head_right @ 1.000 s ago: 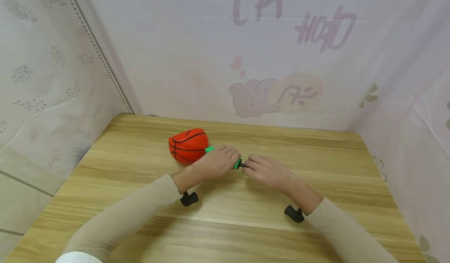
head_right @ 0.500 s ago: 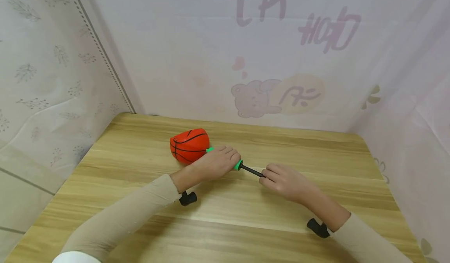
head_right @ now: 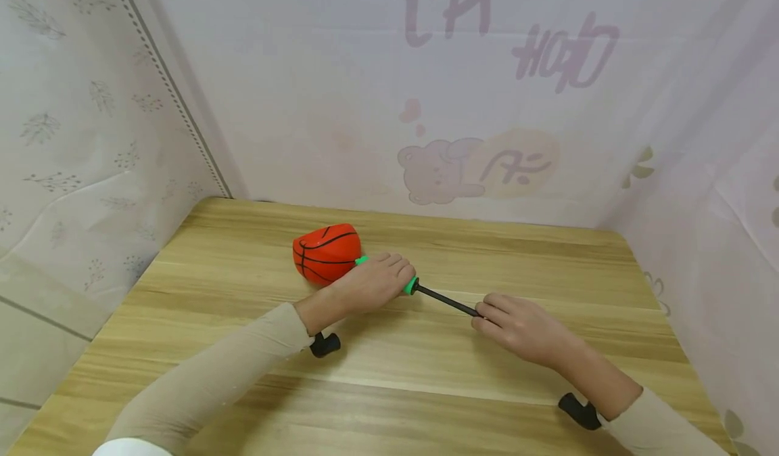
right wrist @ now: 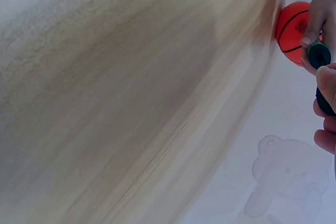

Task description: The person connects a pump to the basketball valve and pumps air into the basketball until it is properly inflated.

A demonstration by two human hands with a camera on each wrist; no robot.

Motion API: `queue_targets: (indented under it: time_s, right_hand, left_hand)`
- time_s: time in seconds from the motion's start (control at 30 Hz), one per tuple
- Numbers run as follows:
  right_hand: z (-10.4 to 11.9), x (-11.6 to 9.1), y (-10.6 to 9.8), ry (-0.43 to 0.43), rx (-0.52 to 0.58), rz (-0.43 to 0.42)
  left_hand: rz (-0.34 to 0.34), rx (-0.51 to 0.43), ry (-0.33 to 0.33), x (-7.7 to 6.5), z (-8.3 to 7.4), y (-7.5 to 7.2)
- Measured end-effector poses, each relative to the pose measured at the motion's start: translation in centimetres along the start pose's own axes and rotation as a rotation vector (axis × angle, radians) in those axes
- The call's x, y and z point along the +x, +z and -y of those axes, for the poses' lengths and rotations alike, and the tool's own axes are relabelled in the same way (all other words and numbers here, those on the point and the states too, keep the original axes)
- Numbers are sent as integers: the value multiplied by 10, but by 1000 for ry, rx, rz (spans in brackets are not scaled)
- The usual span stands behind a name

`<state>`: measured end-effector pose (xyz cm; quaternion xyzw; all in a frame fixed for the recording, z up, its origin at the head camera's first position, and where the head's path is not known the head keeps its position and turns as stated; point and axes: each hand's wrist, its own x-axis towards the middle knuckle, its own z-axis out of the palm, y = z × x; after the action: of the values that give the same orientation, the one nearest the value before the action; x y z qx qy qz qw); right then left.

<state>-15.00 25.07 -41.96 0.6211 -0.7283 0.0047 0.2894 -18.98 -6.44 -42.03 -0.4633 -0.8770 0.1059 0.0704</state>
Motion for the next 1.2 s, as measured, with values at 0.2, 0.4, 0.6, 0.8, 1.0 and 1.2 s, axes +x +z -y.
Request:
queue_targets:
  time_s: [0.2, 0.4, 0.6, 0.8, 1.0, 1.2]
  right_hand:
    - [-1, 9, 5, -18, 9, -14]
    - [-7, 30, 18, -43, 20, -18]
    - [-10, 49, 34, -22, 48, 10]
    - [-11, 66, 44, -15, 41, 8]
    - [-12, 61, 45, -17, 44, -29]
    - [-7, 39, 33, -26, 44, -31]
  left_hand:
    - [1, 18, 5, 1, -4, 2]
    - [-2, -3, -10, 2, -6, 1]
    - [-32, 42, -3, 3, -6, 3]
    - [-32, 71, 2, 3, -8, 4]
    - [-1, 73, -4, 2, -5, 1]
    - [-22, 41, 1, -2, -2, 1]
